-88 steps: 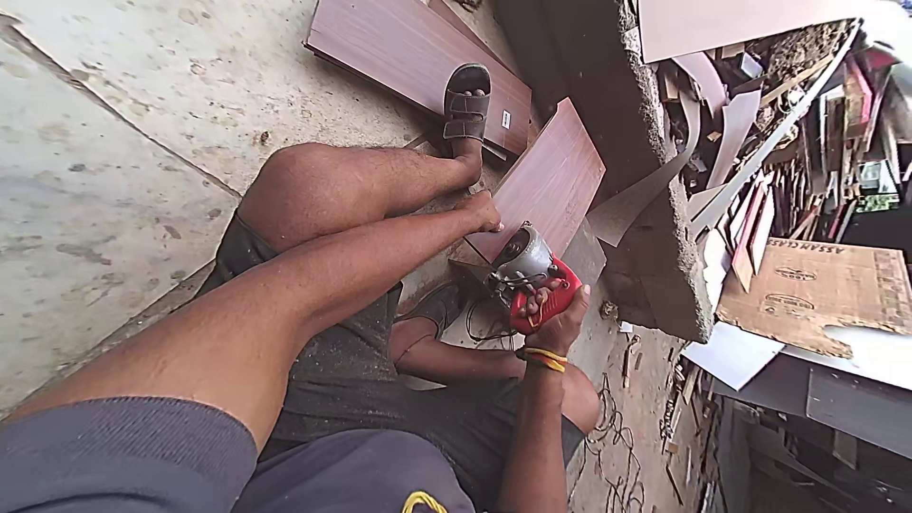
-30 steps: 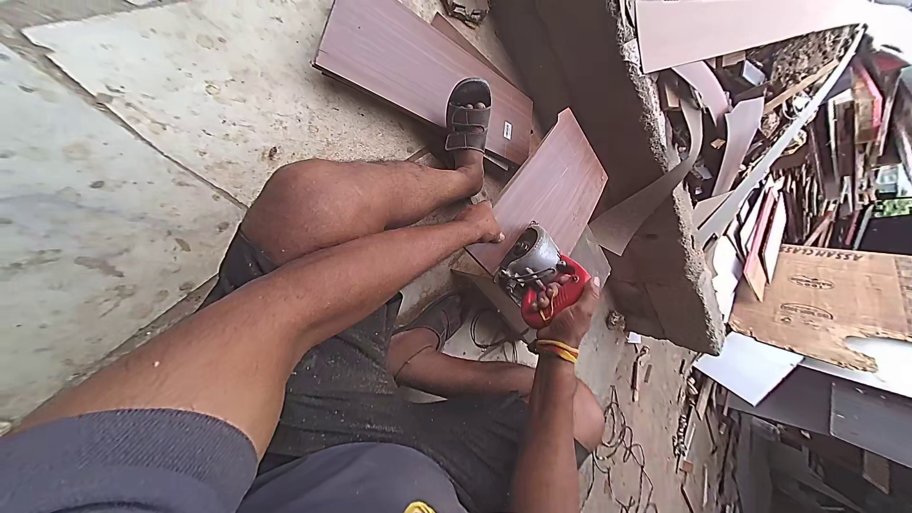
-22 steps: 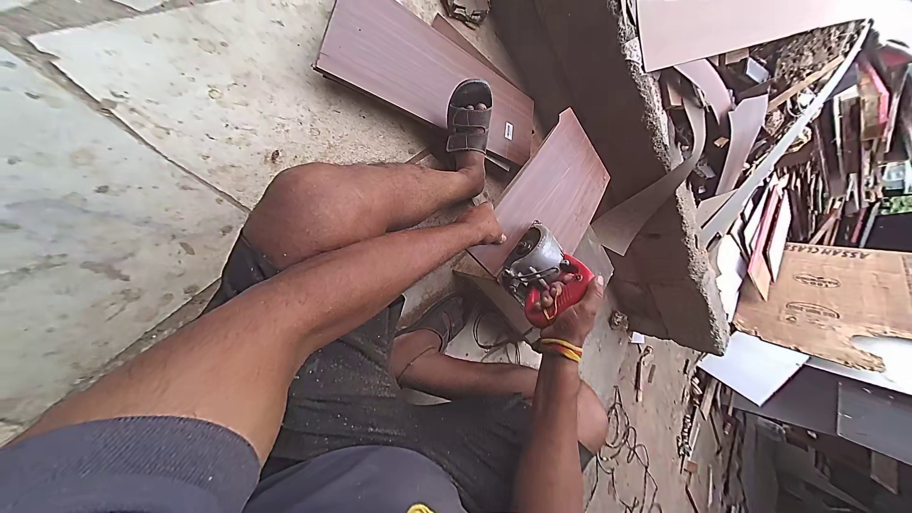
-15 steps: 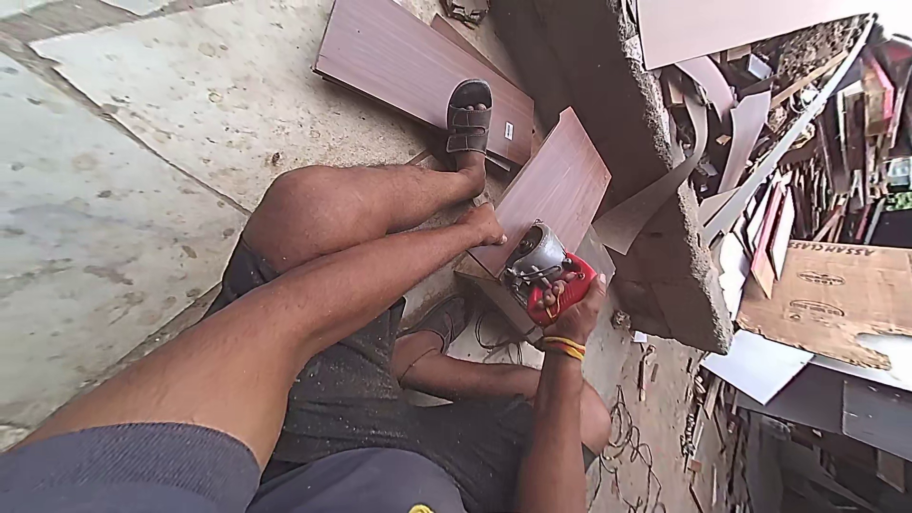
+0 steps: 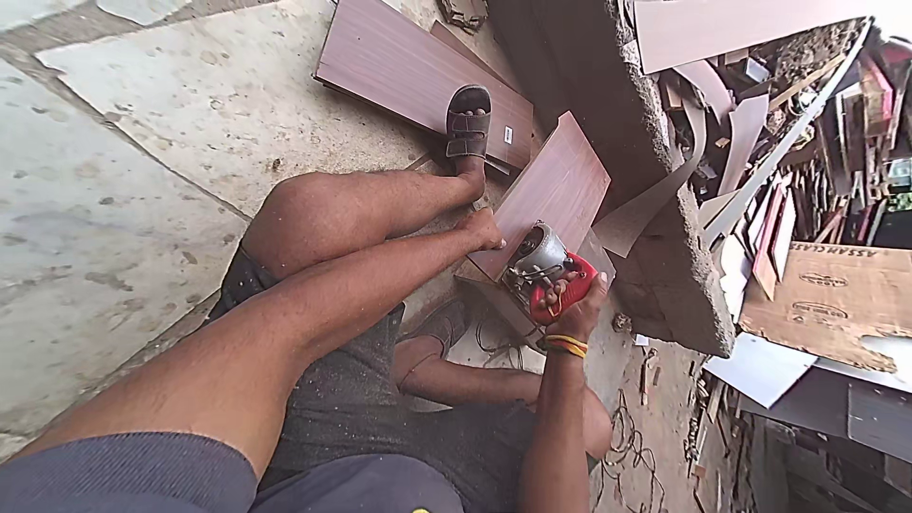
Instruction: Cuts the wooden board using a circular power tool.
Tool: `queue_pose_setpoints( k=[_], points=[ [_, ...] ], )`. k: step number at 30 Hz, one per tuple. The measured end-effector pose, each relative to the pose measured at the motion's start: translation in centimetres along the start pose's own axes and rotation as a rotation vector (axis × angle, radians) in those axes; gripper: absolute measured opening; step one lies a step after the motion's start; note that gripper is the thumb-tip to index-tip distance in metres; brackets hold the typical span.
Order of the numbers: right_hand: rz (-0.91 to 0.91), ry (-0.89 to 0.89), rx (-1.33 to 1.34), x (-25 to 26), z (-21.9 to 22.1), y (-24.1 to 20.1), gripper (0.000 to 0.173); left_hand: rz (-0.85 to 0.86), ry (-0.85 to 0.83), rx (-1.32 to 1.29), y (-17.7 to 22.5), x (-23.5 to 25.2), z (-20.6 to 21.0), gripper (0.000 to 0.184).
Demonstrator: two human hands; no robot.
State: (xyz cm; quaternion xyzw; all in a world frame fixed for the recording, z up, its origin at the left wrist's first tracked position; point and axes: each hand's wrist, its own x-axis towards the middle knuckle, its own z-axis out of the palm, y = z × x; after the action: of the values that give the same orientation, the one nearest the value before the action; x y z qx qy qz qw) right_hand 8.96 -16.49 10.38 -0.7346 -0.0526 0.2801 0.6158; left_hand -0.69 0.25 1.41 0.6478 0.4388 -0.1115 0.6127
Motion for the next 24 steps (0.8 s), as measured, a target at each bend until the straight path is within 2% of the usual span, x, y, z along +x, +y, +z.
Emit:
queue_pose_setpoints(
  k=[24],
  points=[
    [-0.038,0.017,-0.016,1.7,0.4,-0.5,0.066,-0.006,-0.018,0.031,0.4,-0.6,-0.5,0.066]
  ],
)
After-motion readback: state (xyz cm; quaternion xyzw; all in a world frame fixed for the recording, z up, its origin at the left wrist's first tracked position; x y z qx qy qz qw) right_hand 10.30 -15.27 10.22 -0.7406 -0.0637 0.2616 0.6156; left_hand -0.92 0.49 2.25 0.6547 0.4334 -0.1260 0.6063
